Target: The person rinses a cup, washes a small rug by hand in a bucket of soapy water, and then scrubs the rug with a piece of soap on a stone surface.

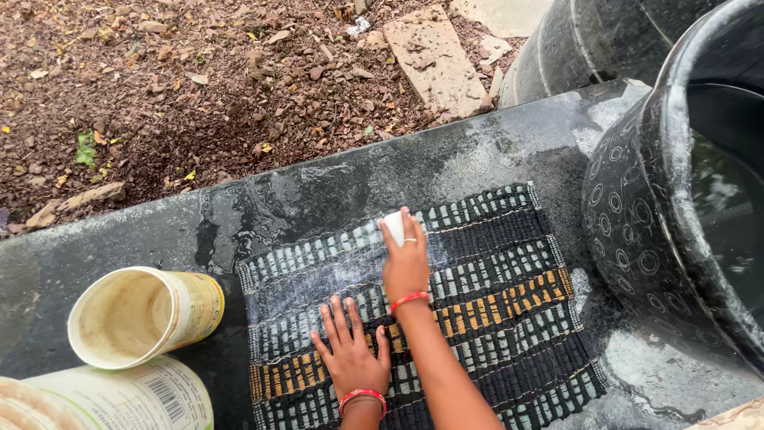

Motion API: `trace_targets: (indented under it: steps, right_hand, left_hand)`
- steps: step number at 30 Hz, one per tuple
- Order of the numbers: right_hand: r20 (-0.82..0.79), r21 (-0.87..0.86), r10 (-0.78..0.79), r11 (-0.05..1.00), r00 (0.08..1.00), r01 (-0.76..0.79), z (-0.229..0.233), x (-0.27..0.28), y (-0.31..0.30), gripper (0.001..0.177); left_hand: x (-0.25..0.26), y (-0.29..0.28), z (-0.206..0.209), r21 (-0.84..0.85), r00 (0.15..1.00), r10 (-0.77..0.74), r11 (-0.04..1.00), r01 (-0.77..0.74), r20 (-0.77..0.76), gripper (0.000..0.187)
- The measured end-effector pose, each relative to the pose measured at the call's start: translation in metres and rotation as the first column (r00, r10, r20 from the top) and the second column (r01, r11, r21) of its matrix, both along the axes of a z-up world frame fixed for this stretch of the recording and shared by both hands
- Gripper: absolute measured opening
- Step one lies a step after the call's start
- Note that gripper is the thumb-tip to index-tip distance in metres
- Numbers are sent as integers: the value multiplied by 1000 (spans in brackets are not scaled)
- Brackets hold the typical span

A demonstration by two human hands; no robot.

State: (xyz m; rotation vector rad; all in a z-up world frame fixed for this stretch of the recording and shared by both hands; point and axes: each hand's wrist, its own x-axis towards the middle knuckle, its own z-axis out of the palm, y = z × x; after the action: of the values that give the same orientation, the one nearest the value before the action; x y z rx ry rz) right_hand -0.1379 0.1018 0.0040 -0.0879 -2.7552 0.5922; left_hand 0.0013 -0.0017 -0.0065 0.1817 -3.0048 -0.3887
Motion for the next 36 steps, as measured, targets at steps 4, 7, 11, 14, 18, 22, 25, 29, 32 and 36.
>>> trace_targets:
  steps: [4,7,11,14,18,22,25,29,32,36]
  right_hand:
    - [92,-188,297,942,950,-276,-4,15,-23,43]
    - [45,-40,403,915,914,-401,-6,12,-20,47]
    - [31,-29,74,997,997,-73,-5,2,17,50]
    - [51,-40,-13,999,999,15,9,8,21,56]
    - [23,-28,12,1000,1000,-12,26,34,8,54]
    - [47,-84,193,978,980,-189,35,68,1,52]
    - [68,-86,229,971,971,-223,35,78,10,53]
    - [77,-13,50,999,996,-50,32,66,50,54]
    - [63,22,-44,999,997,42,26,67,50,52]
    - [22,43,156,987,987,-157,21,80,25,51]
  left_hand:
    - [-3,-1,1,-8,1000,0,1000,0,28,74]
    - [-4,0,3,-17,999,8,1000,-8,36,74]
    - [-1,0,4,-4,1000,-2,1000,2,27,73]
    - [-2,0,2,11,1000,-7,1000,6,9,73]
    - [-3,-1,-2,5,1000,3,1000,-3,-18,72]
    - [-2,-2,-3,-7,1000,7,1000,-6,27,73]
    - [0,0,1,2,1000,5,1000,-5,19,73]
    - [-3,-1,0,8,1000,6,1000,-6,8,74]
    - [-1,0,-2,8,1000,11,1000,-11,12,73]
    - [-2,0,-3,-3,1000,16,1000,-16,18,73]
